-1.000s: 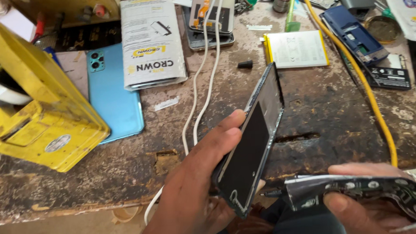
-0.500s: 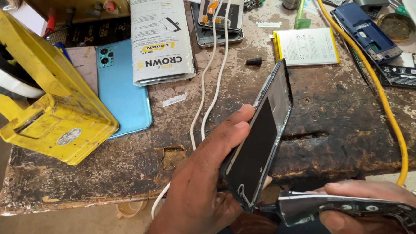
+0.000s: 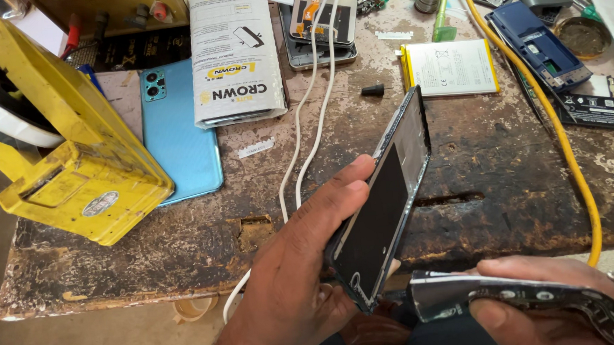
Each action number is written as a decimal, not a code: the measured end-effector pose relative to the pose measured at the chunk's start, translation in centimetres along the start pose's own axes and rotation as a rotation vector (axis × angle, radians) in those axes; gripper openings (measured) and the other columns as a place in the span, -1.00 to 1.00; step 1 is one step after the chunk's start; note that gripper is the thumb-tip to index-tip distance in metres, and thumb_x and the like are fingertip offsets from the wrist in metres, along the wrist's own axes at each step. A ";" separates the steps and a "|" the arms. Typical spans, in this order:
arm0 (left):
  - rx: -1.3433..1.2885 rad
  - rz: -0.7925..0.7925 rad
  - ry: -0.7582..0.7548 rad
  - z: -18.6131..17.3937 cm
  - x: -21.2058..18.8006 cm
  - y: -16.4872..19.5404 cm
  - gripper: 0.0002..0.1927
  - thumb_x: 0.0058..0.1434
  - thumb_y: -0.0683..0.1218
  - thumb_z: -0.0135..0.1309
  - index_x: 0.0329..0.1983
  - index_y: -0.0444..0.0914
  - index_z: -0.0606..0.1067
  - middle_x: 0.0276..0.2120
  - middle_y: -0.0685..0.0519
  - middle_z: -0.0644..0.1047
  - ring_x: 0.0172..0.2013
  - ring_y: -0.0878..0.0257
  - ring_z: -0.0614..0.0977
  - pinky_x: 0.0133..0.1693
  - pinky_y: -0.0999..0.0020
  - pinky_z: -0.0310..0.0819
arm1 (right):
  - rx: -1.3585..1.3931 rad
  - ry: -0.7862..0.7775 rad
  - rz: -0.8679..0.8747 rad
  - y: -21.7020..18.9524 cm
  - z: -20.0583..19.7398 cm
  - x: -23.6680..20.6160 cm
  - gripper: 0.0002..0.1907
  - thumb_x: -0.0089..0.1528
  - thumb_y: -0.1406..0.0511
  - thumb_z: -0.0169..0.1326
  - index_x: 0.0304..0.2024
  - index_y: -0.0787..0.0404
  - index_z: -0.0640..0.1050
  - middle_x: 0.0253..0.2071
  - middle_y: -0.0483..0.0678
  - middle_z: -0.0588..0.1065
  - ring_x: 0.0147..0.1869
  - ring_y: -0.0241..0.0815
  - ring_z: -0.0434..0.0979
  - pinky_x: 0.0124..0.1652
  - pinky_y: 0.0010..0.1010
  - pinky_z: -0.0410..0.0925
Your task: The person heats the back of a disassembled smartphone with a heat gun, then pries the back cover away from the frame. They remove the old battery, peel the backing from a new replacement battery, fit it into the phone body, and press the back cover closed.
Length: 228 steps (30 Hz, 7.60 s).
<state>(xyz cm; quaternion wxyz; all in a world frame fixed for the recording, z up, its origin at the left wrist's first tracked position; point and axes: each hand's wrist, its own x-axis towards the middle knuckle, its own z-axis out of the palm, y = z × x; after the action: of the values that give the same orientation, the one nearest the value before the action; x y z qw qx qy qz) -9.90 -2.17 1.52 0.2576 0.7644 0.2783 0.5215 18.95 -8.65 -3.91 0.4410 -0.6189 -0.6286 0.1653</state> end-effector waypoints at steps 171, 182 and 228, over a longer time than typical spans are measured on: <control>-0.061 -0.070 0.054 0.6 -0.1 0.8 -0.20 0.09 -0.33 0.38 0.33 -0.30 0.21 0.34 -0.33 0.31 0.34 -0.09 0.47 0.22 0.18 0.50 | -0.110 -0.032 0.209 -4.7 -0.9 5.3 -0.61 0.20 0.36 0.26 0.09 0.25 0.64 -0.49 0.01 0.55 -0.53 -0.28 0.49 -0.52 -0.42 0.28; -0.167 -0.064 0.009 0.4 -0.5 0.2 -0.22 0.21 -0.34 0.32 0.41 -0.27 0.20 0.41 -0.30 0.27 0.39 -0.03 0.46 0.29 0.23 0.52 | -0.164 -0.060 0.164 -5.5 -1.3 5.9 -0.66 0.22 0.32 0.28 0.05 0.20 0.63 -0.43 -0.05 0.61 -0.42 -0.35 0.65 -0.40 -0.49 0.47; -0.191 -0.106 -0.027 -0.1 0.8 2.1 -0.44 0.27 -0.38 0.13 0.30 -0.28 0.28 0.34 -0.32 0.34 0.35 -0.09 0.48 0.25 0.21 0.56 | -0.204 -0.008 0.306 -7.3 -0.7 7.7 -0.71 0.22 0.33 0.31 0.00 0.18 0.70 -0.45 -0.01 0.60 -0.43 -0.32 0.63 -0.43 -0.44 0.45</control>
<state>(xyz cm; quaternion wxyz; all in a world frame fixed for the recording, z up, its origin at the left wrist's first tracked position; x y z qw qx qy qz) -9.43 -3.08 3.55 0.3600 0.7277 0.2637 0.5208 16.05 -3.13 4.70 0.3431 -0.7483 -0.5422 0.1684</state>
